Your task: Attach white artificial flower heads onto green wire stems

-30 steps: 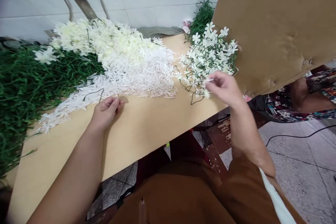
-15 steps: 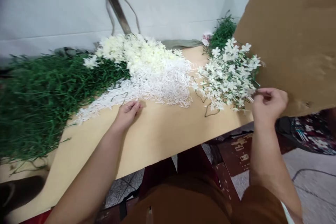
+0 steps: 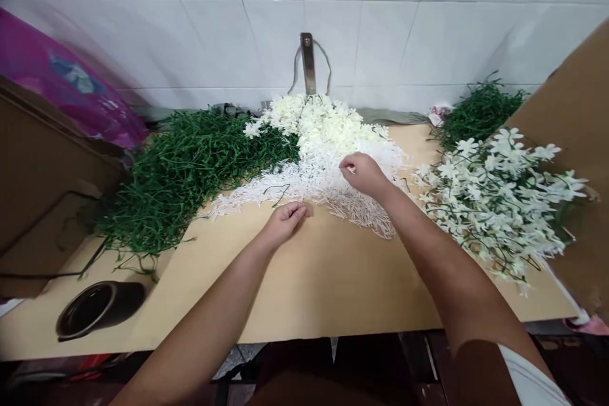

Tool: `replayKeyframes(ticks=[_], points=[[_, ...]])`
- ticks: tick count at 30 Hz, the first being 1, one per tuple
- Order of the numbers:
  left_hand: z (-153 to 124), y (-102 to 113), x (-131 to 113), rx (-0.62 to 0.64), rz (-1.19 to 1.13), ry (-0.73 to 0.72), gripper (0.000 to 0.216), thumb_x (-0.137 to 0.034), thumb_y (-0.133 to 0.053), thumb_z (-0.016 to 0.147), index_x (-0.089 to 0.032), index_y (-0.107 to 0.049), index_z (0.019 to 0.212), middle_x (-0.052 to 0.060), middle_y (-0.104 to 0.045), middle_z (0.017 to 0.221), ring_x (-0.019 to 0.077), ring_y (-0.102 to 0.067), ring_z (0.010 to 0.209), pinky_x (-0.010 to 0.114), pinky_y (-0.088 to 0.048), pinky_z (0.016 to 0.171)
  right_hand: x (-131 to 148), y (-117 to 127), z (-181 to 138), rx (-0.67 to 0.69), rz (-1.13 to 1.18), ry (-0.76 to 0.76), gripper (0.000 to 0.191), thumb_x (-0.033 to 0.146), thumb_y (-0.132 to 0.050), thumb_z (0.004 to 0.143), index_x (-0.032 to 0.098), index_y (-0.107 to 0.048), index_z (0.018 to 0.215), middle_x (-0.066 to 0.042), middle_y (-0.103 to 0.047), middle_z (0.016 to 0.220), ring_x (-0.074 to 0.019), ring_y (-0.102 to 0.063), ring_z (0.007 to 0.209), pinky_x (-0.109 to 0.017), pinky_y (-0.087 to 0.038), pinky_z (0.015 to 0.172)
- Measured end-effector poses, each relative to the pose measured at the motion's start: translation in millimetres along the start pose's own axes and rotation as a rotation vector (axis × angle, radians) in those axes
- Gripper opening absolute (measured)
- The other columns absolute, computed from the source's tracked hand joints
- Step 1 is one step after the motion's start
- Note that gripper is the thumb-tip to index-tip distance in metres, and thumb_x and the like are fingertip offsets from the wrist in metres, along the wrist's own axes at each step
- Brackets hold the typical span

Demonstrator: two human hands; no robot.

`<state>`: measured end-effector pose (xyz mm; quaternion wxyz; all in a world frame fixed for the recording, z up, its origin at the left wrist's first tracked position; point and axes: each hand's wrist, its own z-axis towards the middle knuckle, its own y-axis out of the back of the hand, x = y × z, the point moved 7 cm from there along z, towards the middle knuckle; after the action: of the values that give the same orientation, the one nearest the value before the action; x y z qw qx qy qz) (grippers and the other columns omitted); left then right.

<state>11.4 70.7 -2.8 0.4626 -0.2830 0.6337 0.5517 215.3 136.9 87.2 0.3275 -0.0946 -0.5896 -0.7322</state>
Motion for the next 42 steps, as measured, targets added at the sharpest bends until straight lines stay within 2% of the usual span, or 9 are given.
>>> replayKeyframes(ticks=[6, 9, 12, 17, 24, 27, 33, 37, 42], points=[[1.3, 1.7, -2.8, 0.013, 0.002, -0.014, 0.026, -0.036, -0.048, 0.086, -0.019, -0.063, 0.074, 0.002, -0.060, 0.068, 0.0161, -0.055, 0.071, 0.029, -0.042, 0.070, 22.8, -37.8, 87.9, 0.032, -0.130, -0.068, 0.028, 0.019, -0.058, 0.089, 0.015, -0.075, 0.111, -0.017, -0.067, 0.114, -0.0325, -0.058, 0.114, -0.048, -0.044, 0.104], [1.3, 2.7, -3.8, 0.009, 0.015, -0.001, 0.025, -0.034, -0.048, 0.086, -0.019, -0.064, 0.074, 0.002, -0.061, 0.069, 0.0160, -0.055, 0.070, 0.029, -0.042, 0.069, 19.9, -55.4, 115.0, 0.081, -0.144, -0.169, 0.033, 0.025, -0.056, 0.094, 0.019, -0.072, 0.122, -0.020, -0.058, 0.130, -0.0411, -0.044, 0.131, -0.055, -0.040, 0.106], [1.1, 3.6, -5.3, 0.012, 0.031, 0.007, 0.024, -0.031, -0.050, 0.086, -0.019, -0.065, 0.073, 0.000, -0.059, 0.064, 0.0151, -0.053, 0.067, 0.028, -0.041, 0.066, 15.9, -68.4, 127.6, 0.084, -0.153, -0.235, 0.033, 0.025, -0.057, 0.094, 0.015, -0.069, 0.123, -0.022, -0.055, 0.133, -0.0435, -0.038, 0.135, -0.056, -0.040, 0.105], [0.8, 4.0, -7.8, 0.022, 0.032, -0.001, 0.023, -0.028, -0.049, 0.087, -0.019, -0.064, 0.072, -0.002, -0.050, 0.057, 0.0142, -0.048, 0.063, 0.026, -0.037, 0.058, 18.7, -65.8, 125.5, 0.005, -0.149, -0.227, 0.024, 0.020, -0.051, 0.095, 0.012, -0.072, 0.105, -0.020, -0.064, 0.116, -0.0364, -0.051, 0.124, -0.049, -0.044, 0.102], [1.2, 2.6, -5.1, 0.024, 0.005, -0.002, 0.025, -0.034, -0.048, 0.087, -0.020, -0.064, 0.074, -0.003, -0.043, 0.054, 0.0143, -0.043, 0.058, 0.027, -0.033, 0.055, 14.2, -25.3, 104.0, -0.225, 0.149, -0.193, 0.014, 0.013, -0.058, 0.085, 0.013, -0.068, 0.094, -0.013, -0.070, 0.100, -0.0251, -0.066, 0.096, -0.042, -0.051, 0.094], [1.4, 2.9, -4.6, 0.020, -0.005, 0.004, 0.025, -0.035, -0.048, 0.087, -0.020, -0.064, 0.074, -0.004, -0.043, 0.054, 0.0140, -0.042, 0.057, 0.027, -0.033, 0.056, 9.7, -21.8, 97.1, -0.230, 0.351, -0.202, 0.007, 0.010, -0.063, 0.078, 0.016, -0.062, 0.082, -0.008, -0.067, 0.087, -0.0193, -0.064, 0.083, -0.038, -0.053, 0.087], [1.0, 2.0, -2.6, 0.029, -0.094, 0.038, 0.025, -0.035, -0.047, 0.088, -0.019, -0.062, 0.076, -0.006, -0.037, 0.048, 0.0114, -0.036, 0.050, 0.024, -0.029, 0.049, 12.0, -28.3, 86.2, -0.175, 0.592, -0.229, 0.021, 0.006, -0.070, 0.067, 0.018, -0.054, 0.074, 0.002, -0.056, 0.070, -0.0128, -0.056, 0.069, -0.034, -0.051, 0.080], [0.9, 0.9, -0.3, 0.036, -0.129, 0.057, 0.025, -0.036, -0.047, 0.088, -0.019, -0.061, 0.078, -0.007, -0.036, 0.048, 0.0107, -0.034, 0.049, 0.024, -0.028, 0.049, 14.0, -30.2, 86.0, -0.160, 0.548, -0.230, 0.025, 0.011, -0.074, 0.071, 0.020, -0.051, 0.073, 0.004, -0.051, 0.067, -0.0114, -0.049, 0.064, -0.031, -0.048, 0.070], [0.2, 0.9, -0.8, 0.047, -0.148, 0.068, 0.027, -0.039, -0.045, 0.088, -0.019, -0.060, 0.078, -0.007, -0.035, 0.049, 0.0106, -0.034, 0.050, 0.024, -0.029, 0.052, 10.8, -23.1, 104.4, -0.220, 0.229, -0.232, 0.027, 0.013, -0.063, 0.085, 0.020, -0.047, 0.065, 0.001, -0.048, 0.068, -0.0138, -0.048, 0.068, -0.032, -0.045, 0.073]])
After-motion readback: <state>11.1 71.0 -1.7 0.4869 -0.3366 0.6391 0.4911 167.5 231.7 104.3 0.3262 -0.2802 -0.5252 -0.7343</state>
